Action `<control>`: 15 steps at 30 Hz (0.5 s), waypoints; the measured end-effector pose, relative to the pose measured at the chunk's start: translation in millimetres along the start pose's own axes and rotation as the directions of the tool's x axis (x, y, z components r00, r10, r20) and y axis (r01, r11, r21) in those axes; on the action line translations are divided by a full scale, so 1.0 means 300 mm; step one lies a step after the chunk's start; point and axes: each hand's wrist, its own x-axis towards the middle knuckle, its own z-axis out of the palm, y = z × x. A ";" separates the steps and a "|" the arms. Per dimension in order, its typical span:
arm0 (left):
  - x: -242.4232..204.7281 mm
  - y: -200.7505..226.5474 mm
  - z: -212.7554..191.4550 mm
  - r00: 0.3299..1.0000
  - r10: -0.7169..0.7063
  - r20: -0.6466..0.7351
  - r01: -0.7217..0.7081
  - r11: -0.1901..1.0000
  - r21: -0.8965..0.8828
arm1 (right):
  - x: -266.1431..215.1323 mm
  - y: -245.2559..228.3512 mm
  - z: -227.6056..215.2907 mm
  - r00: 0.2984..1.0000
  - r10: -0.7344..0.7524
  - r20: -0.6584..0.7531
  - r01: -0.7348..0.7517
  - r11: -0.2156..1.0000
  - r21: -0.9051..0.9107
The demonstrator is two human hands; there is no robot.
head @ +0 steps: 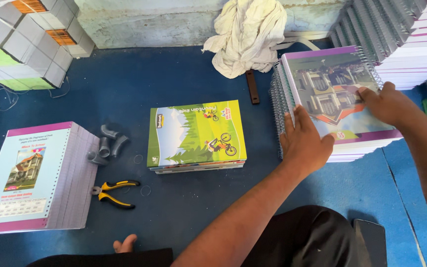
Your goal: The person sits on the floor and assembles spiral-bound notebooks by hand. They align the punched pages, insert a plastic spiral binding wire through the holes, and close the ends to secure the binding. The person handles multiple notebooks and stacks the completed ones.
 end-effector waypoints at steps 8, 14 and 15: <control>0.009 -0.109 -0.050 0.981 0.142 -0.132 -0.167 0.965 -0.201 | -0.084 -0.059 0.024 0.957 -0.131 -0.259 0.057 0.960 -0.276; -0.047 -0.222 -0.254 0.959 0.132 -0.252 -0.209 0.927 -0.312 | -0.208 -0.232 -0.006 0.761 -0.509 -0.401 0.395 0.855 -0.336; -0.064 -0.235 -0.297 0.954 0.115 -0.275 -0.199 0.933 -0.300 | -0.251 -0.276 0.008 0.730 -0.553 -0.401 0.448 0.831 -0.330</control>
